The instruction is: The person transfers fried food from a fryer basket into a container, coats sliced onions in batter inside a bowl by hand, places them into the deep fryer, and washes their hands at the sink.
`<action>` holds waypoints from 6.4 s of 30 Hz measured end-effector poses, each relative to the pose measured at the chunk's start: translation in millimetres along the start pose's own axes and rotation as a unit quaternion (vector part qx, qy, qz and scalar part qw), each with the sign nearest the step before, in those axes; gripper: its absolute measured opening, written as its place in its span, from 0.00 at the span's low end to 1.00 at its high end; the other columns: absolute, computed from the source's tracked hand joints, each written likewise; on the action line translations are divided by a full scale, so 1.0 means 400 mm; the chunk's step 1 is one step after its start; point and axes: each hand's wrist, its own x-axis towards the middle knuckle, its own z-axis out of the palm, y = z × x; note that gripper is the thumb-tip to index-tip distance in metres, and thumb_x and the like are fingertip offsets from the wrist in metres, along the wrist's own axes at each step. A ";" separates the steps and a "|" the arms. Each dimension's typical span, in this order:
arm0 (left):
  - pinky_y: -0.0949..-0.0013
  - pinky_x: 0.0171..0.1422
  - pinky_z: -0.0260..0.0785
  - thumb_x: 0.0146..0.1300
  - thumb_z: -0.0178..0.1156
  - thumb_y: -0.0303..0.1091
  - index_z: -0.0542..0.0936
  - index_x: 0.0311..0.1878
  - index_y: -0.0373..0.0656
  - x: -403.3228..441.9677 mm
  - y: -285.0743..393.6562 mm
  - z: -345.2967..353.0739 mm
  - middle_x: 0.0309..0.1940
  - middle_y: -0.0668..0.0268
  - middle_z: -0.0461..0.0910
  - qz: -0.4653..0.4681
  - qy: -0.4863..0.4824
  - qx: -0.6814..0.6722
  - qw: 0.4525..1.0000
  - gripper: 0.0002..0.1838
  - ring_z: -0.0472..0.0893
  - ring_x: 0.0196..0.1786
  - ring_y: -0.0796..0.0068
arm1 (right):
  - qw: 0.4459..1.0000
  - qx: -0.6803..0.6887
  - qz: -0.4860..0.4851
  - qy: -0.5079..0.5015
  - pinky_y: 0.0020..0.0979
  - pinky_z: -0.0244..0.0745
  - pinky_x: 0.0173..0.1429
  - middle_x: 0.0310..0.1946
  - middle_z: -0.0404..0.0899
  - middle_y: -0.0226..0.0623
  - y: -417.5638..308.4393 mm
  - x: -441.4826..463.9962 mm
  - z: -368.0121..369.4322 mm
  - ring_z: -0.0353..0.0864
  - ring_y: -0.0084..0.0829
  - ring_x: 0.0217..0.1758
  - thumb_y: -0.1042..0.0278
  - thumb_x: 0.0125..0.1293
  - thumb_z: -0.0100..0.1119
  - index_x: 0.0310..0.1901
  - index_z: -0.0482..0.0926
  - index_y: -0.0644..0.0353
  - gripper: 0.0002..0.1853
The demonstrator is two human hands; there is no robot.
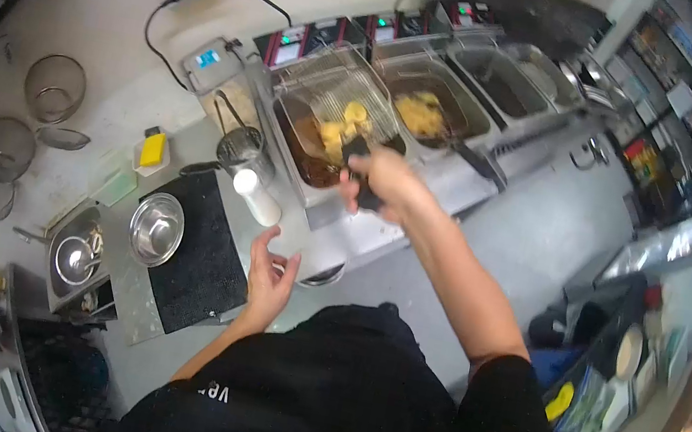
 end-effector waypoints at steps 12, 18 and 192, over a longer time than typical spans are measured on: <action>0.73 0.38 0.68 0.59 0.60 0.28 0.61 0.61 0.35 -0.031 -0.097 -0.129 0.53 0.57 0.68 0.022 -0.066 -0.070 0.995 0.29 0.74 0.34 0.76 | 0.995 0.086 -0.026 0.032 0.28 0.66 0.20 0.22 0.71 0.39 0.120 0.047 0.019 0.73 0.29 0.21 0.74 0.66 0.44 0.36 0.68 0.68 0.06; 0.78 0.34 0.63 0.62 0.56 0.26 0.59 0.63 0.38 -0.078 -0.094 -0.017 0.57 0.60 0.65 0.019 -0.183 -0.170 0.968 0.27 0.69 0.27 0.80 | 0.985 0.163 -0.060 0.011 0.38 0.64 0.17 0.18 0.72 0.43 0.187 0.186 0.035 0.72 0.35 0.16 0.73 0.61 0.45 0.28 0.72 0.68 0.08; 0.75 0.14 0.62 0.69 0.38 0.35 0.67 0.41 0.36 0.068 -0.088 -0.589 0.19 0.71 0.65 -0.195 -0.189 -0.312 0.910 0.12 0.61 0.12 0.82 | 0.991 -0.065 -0.072 0.097 0.22 0.59 0.12 0.27 0.72 0.39 0.068 -0.342 0.543 0.67 0.22 0.17 0.67 0.65 0.48 0.58 0.62 0.63 0.21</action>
